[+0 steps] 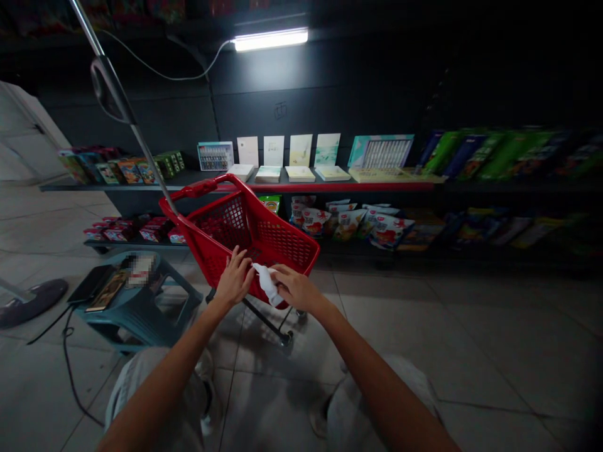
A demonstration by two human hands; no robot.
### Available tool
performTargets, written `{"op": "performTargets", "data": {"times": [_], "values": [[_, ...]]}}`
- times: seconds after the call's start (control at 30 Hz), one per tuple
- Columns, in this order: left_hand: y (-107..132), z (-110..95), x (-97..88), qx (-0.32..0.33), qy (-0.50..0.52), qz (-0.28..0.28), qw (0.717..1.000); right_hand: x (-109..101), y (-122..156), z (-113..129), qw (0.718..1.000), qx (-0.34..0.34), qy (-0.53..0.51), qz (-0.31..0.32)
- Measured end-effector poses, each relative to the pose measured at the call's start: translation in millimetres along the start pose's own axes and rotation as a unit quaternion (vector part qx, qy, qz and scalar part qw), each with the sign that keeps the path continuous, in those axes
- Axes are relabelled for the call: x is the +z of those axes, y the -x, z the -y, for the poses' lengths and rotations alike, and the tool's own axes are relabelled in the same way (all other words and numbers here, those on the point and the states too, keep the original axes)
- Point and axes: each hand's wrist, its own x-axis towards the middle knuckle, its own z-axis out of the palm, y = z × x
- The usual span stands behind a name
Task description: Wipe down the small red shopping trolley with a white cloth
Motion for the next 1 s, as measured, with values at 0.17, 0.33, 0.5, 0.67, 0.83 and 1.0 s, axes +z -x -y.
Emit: {"op": "performTargets", "data": {"times": [0.17, 0.33, 0.5, 0.67, 0.83, 1.0], "values": [[-4, 17, -1.3, -0.010, 0.018, -0.018, 1.000, 5, 2, 1, 1.000, 0.000, 0.007, 0.013], [5, 1, -3.5, 0.026, -0.010, -0.006, 1.000, 15, -3, 5, 1.000, -0.002, 0.012, 0.010], [16, -9, 4.7, 0.116, 0.019, 0.043, 0.992, 17, -7, 18, 1.000, -0.011, 0.024, 0.010], [17, -1, 9.6, 0.106, 0.047, 0.038, 0.992, 26, -14, 28, 0.997, 0.032, 0.071, 0.003], [15, -3, 3.0, 0.068, 0.048, 0.006, 0.996, 29, -25, 29, 0.994, 0.077, 0.069, 0.033], [16, 1, -9.6, 0.045, 0.051, -0.008, 0.998, 24, -39, 30, 0.988, 0.121, 0.049, 0.083]]}}
